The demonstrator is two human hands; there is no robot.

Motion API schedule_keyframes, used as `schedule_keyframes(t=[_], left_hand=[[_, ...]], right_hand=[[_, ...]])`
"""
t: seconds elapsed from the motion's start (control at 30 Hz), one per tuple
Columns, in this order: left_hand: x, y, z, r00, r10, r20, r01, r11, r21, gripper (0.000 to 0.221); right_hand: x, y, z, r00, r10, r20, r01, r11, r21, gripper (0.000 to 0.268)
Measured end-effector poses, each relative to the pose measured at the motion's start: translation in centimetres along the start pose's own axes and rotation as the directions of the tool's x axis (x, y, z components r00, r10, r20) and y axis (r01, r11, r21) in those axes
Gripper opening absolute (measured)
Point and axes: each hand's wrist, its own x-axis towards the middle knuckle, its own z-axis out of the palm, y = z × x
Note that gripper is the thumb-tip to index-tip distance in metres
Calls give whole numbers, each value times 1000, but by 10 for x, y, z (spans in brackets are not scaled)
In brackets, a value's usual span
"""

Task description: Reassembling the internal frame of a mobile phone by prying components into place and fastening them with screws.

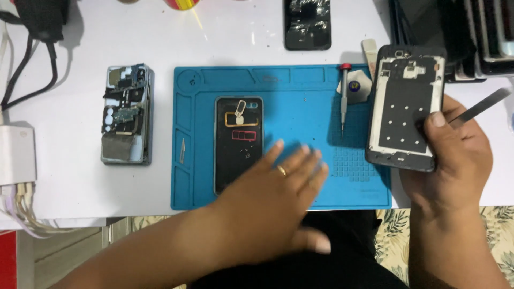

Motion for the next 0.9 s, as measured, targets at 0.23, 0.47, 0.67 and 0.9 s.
schedule_keyframes(t=[0.23, 0.47, 0.67, 0.9], left_hand=[[14, -11, 26, 840, -337, -425, 480, 827, 293, 112], [31, -3, 40, 912, -189, -364, 284, 932, 228, 109], [16, 19, 27, 972, 13, -236, -38, 994, -103, 100], [11, 41, 64, 927, 360, -107, -373, 916, -146, 62]], right_hand=[[4, 3, -2, 999, 28, -22, -28, 999, 39, 56], [3, 3, 3, 1000, 8, -4, -8, 999, 52, 51], [5, 1, 3, 1000, -25, -10, 26, 999, 41, 51], [3, 1, 3, 997, -16, 79, 17, 1000, -21, 43]])
